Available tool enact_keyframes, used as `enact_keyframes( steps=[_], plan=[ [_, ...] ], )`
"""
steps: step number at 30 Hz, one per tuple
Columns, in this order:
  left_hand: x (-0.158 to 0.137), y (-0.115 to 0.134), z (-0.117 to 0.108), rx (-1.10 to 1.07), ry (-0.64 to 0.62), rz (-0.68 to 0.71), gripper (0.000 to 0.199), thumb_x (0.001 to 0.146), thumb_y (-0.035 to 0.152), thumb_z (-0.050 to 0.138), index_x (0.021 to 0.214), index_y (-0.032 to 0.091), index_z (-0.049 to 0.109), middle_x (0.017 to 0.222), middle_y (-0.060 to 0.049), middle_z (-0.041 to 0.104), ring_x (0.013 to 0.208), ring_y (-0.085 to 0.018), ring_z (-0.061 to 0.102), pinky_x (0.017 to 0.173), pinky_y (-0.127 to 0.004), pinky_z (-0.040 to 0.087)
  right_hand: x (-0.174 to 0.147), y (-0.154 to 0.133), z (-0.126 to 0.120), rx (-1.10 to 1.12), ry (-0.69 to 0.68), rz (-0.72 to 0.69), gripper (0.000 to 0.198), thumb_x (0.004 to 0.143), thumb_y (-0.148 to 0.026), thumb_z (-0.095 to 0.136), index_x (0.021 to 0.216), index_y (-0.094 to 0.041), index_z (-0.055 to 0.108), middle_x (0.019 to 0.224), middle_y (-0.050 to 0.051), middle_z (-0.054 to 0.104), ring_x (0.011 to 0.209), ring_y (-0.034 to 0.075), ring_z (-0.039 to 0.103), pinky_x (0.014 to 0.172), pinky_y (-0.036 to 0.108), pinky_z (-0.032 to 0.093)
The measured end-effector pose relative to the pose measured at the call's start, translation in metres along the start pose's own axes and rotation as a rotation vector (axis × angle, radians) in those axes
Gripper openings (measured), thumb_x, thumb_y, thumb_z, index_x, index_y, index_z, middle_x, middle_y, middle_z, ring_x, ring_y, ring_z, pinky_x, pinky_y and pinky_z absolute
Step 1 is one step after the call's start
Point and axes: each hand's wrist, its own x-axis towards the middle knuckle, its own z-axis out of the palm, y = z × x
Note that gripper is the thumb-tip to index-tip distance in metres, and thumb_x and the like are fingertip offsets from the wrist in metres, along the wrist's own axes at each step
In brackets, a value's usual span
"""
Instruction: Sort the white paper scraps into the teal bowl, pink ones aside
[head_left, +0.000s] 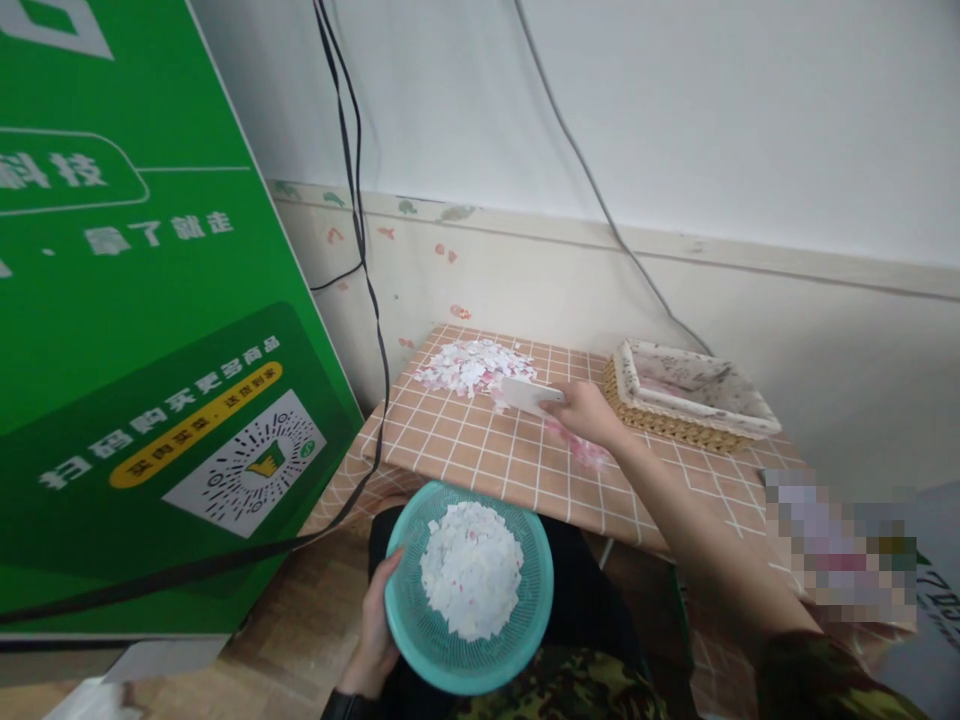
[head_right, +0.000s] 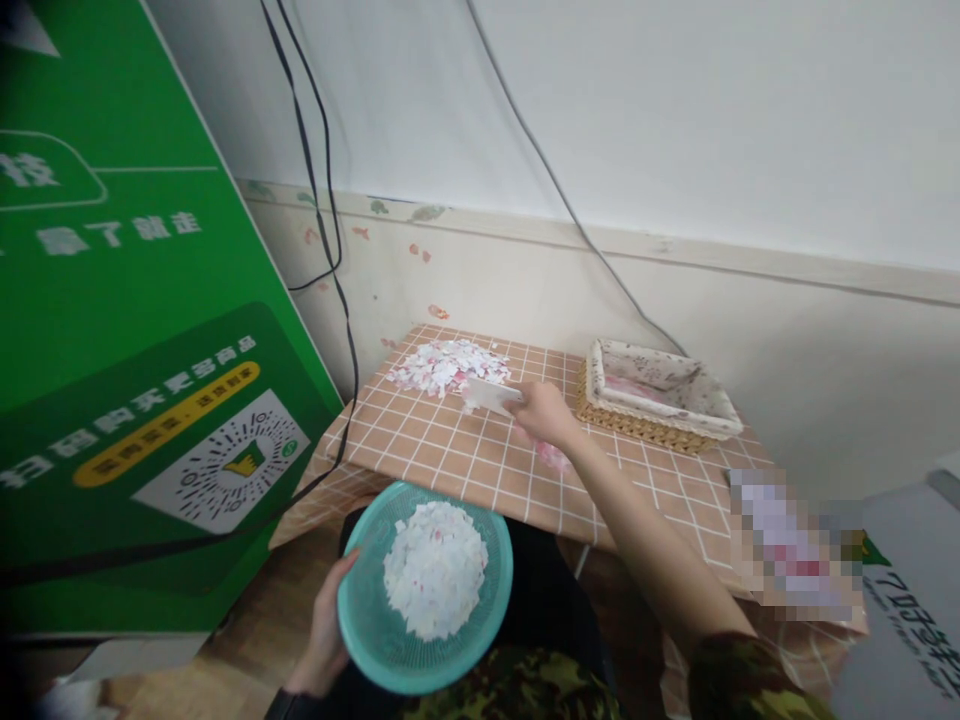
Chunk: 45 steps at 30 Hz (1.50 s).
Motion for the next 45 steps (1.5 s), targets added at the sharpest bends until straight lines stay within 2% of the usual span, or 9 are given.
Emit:
enact_keyframes(
  steps=[4, 7, 13, 17, 21, 30, 35, 40, 45],
  plan=[
    [0.009, -0.014, -0.01, -0.012, 0.014, 0.022, 0.018, 0.07, 0.026, 0.066, 0.082, 0.014, 0.072, 0.078, -0.007, 0.075, 0.07, -0.023, 0.068, 0.076, -0.036, 0.052, -0.007, 0.001, -0.002, 0.087, 0.026, -0.017, 0.02, 0.08, -0.03, 0.053, 0.078, -0.016, 0.068, 0.064, 0.003, 0.064, 0.058, 0.015, 0.055, 0.054, 0.024, 0.033],
    [0.015, -0.019, -0.015, -0.028, 0.006, 0.059, 0.019, 0.069, 0.027, 0.067, 0.082, 0.014, 0.072, 0.079, -0.006, 0.075, 0.071, -0.021, 0.068, 0.077, -0.033, 0.051, -0.009, 0.003, 0.003, 0.1, 0.004, 0.025, 0.023, 0.079, -0.033, 0.054, 0.07, -0.016, 0.066, 0.056, 0.002, 0.059, 0.051, 0.013, 0.05, 0.05, 0.024, 0.031],
    [0.016, -0.019, -0.016, -0.015, -0.001, 0.089, 0.019, 0.069, 0.026, 0.067, 0.082, 0.014, 0.073, 0.079, -0.006, 0.075, 0.072, -0.022, 0.068, 0.077, -0.034, 0.051, -0.005, 0.002, 0.006, 0.2, 0.02, 0.007, 0.022, 0.078, -0.032, 0.055, 0.069, -0.015, 0.066, 0.057, 0.001, 0.059, 0.053, 0.013, 0.051, 0.051, 0.024, 0.032],
    [0.016, -0.019, -0.017, -0.002, 0.01, 0.079, 0.021, 0.069, 0.027, 0.066, 0.084, 0.015, 0.073, 0.079, -0.006, 0.075, 0.079, -0.025, 0.068, 0.081, -0.038, 0.05, 0.0, -0.001, 0.007, 0.241, -0.022, -0.015, 0.022, 0.078, -0.032, 0.054, 0.073, -0.015, 0.067, 0.059, 0.001, 0.06, 0.053, 0.012, 0.05, 0.051, 0.023, 0.032],
    [0.017, -0.019, -0.018, -0.016, -0.02, 0.072, 0.022, 0.07, 0.028, 0.065, 0.085, 0.014, 0.072, 0.08, -0.007, 0.075, 0.084, -0.028, 0.068, 0.083, -0.041, 0.05, 0.0, -0.004, 0.008, 0.204, -0.007, -0.009, 0.023, 0.079, -0.033, 0.053, 0.075, -0.015, 0.067, 0.058, 0.001, 0.059, 0.052, 0.012, 0.05, 0.051, 0.023, 0.031],
    [0.018, -0.019, -0.019, -0.007, 0.01, 0.086, 0.02, 0.068, 0.027, 0.067, 0.083, 0.015, 0.072, 0.078, -0.007, 0.075, 0.084, -0.028, 0.068, 0.084, -0.04, 0.049, -0.004, -0.011, 0.006, 0.06, -0.034, -0.031, 0.022, 0.08, -0.033, 0.054, 0.074, -0.018, 0.068, 0.057, 0.003, 0.061, 0.053, 0.014, 0.052, 0.052, 0.025, 0.032],
    [0.02, -0.021, -0.021, -0.027, 0.016, 0.109, 0.019, 0.068, 0.027, 0.067, 0.081, 0.015, 0.072, 0.079, -0.006, 0.075, 0.074, -0.023, 0.068, 0.08, -0.037, 0.051, -0.002, -0.01, 0.007, -0.01, -0.033, -0.035, 0.023, 0.083, -0.033, 0.052, 0.078, -0.019, 0.069, 0.059, 0.004, 0.064, 0.055, 0.016, 0.055, 0.054, 0.026, 0.034],
    [0.02, -0.021, -0.023, -0.009, 0.005, 0.105, 0.019, 0.069, 0.028, 0.067, 0.082, 0.015, 0.072, 0.078, -0.006, 0.075, 0.073, -0.024, 0.068, 0.079, -0.037, 0.051, -0.001, -0.01, 0.008, 0.004, -0.025, -0.058, 0.021, 0.084, -0.029, 0.052, 0.091, -0.02, 0.07, 0.07, 0.005, 0.069, 0.062, 0.017, 0.061, 0.059, 0.025, 0.038],
    [0.018, -0.019, -0.02, -0.002, 0.016, 0.096, 0.019, 0.067, 0.027, 0.067, 0.081, 0.015, 0.072, 0.078, -0.006, 0.075, 0.078, -0.025, 0.068, 0.081, -0.038, 0.05, 0.002, -0.009, 0.013, 0.015, -0.014, -0.049, 0.02, 0.083, -0.028, 0.054, 0.092, -0.021, 0.071, 0.082, 0.007, 0.071, 0.077, 0.021, 0.064, 0.066, 0.026, 0.042]
  ],
)
